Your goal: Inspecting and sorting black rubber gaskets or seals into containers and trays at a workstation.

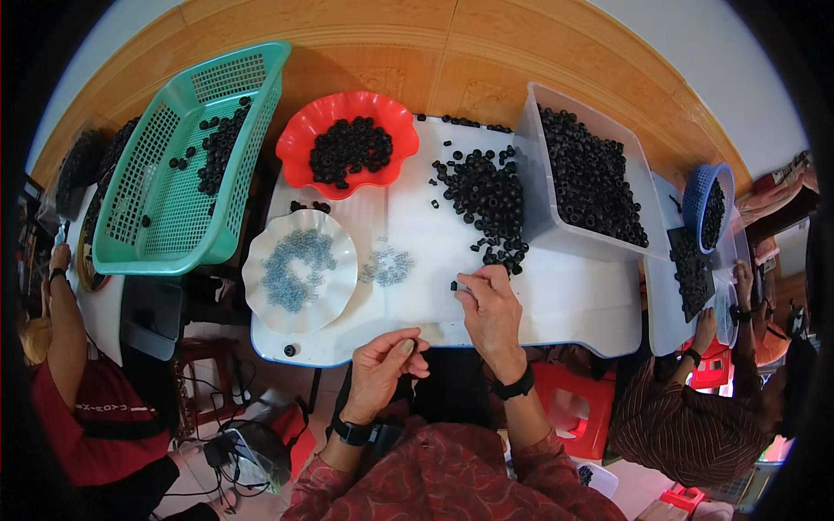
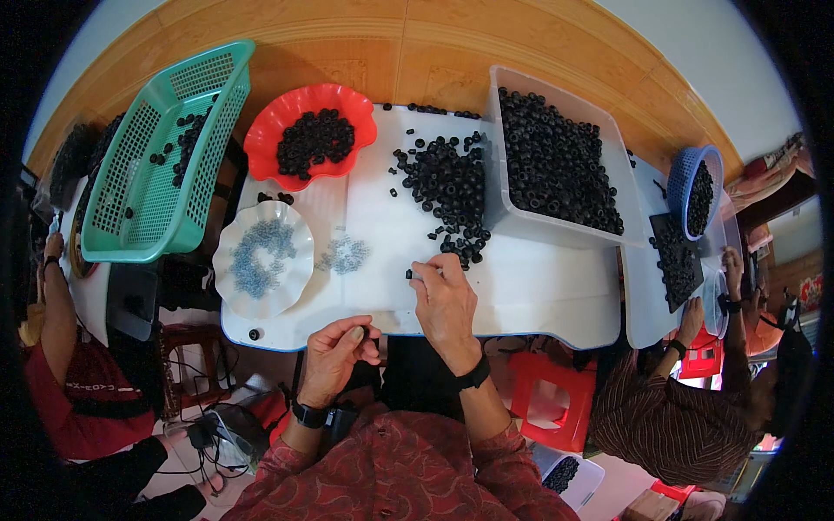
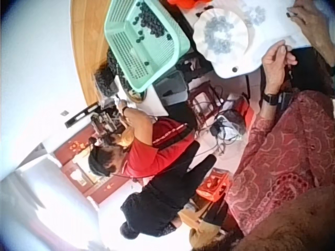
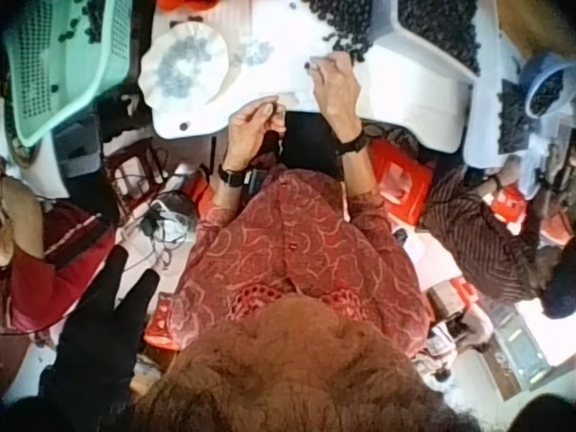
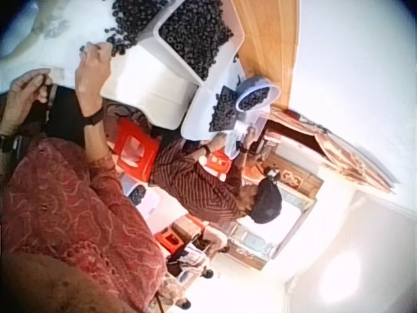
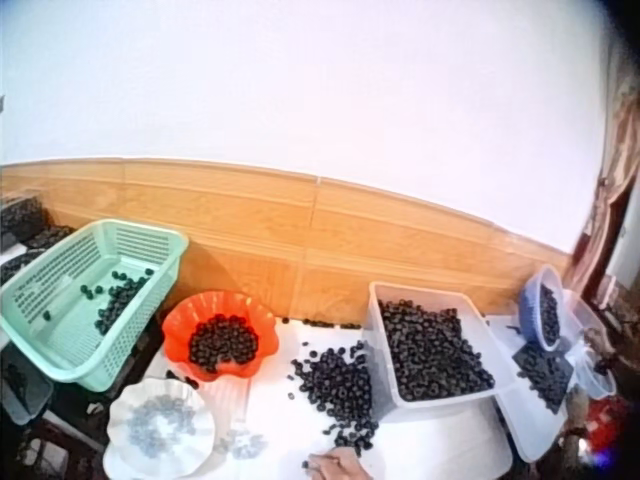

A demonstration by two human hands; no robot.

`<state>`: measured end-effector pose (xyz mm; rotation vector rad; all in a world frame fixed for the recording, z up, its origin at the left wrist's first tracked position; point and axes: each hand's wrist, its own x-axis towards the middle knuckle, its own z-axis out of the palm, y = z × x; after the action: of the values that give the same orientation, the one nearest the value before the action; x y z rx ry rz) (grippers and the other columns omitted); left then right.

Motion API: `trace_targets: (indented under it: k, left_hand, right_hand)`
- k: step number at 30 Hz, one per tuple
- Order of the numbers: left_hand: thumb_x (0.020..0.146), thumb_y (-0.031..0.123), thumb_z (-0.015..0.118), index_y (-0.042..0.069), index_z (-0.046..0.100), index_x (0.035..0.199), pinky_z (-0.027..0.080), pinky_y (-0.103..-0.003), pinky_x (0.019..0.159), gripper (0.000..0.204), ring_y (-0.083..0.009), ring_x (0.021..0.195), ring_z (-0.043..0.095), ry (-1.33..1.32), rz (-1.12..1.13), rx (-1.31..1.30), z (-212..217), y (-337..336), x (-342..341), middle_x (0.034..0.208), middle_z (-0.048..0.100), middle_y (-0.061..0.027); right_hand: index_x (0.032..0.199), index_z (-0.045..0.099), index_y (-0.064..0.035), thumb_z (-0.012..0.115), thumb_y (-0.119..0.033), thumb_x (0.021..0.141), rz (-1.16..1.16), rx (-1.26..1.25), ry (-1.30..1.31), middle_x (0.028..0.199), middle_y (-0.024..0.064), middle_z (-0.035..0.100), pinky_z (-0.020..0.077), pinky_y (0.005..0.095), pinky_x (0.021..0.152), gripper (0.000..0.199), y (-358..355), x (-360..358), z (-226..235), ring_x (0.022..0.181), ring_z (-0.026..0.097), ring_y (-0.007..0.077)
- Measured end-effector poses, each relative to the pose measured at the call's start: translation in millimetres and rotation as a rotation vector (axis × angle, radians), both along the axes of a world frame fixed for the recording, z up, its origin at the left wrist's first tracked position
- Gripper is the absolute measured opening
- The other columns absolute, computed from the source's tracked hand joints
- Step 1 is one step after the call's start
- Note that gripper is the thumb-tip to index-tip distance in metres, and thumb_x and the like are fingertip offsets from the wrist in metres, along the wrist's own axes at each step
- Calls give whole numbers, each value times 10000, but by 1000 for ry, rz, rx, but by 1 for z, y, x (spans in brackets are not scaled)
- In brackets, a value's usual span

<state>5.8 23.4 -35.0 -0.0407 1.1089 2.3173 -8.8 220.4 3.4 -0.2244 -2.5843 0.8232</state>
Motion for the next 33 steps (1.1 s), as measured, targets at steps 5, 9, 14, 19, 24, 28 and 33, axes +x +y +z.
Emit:
trace_targets:
  k: [5,9,14,19,24,28,33]
  left_hand:
    - [966,70,529,-38,588,1193,593,-315,689,258,-159,774,664,0,-6,4,0,0,0,1016,668,-164]
    - [968,72,526,-40,587,1194,593,-319,698,260,-163,784,664,-9,-9,13,0,-1,0,1024,665,-166]
    - [970,71,514,-34,595,1180,570,-292,687,247,-151,777,650,-53,32,54,6,-2,0,1027,665,-173]
    - [977,74,507,-31,588,1181,580,-297,713,243,-152,792,661,-57,21,150,6,-3,-1,1041,662,-170]
    - [979,78,505,-27,584,1189,575,-292,714,247,-147,794,656,-64,33,156,5,-3,0,1043,660,-159]
    - [981,79,504,-31,573,1199,570,-284,734,254,-138,818,647,-72,68,180,7,-1,1,1052,654,-148]
    - [981,71,499,-31,569,1201,567,-279,749,253,-135,826,642,-77,73,189,5,-1,1,1057,652,-143]
  right_hand:
    - [967,696,-75,669,27,758,101,115,80,910,74,574,497,328,634,234,0,-4,-1,719,597,233]
    - [934,689,-60,667,31,744,168,238,71,899,81,578,497,347,656,212,2,-4,-3,778,592,254]
    - [878,605,-6,676,-12,741,110,240,133,892,118,555,470,389,693,154,-1,-3,-11,818,565,287]
    - [910,572,0,668,-7,772,183,135,149,906,140,559,483,402,676,168,-14,5,-11,808,580,315]
    - [933,551,1,640,28,811,229,-122,116,879,148,567,498,385,622,153,-26,13,-13,734,599,327]
    - [1032,599,16,638,30,850,182,-285,91,868,110,606,501,287,608,187,-30,19,-11,708,626,187]
    - [1116,633,16,623,-3,883,184,-809,-88,872,82,639,510,250,635,234,-31,33,-13,733,626,124]
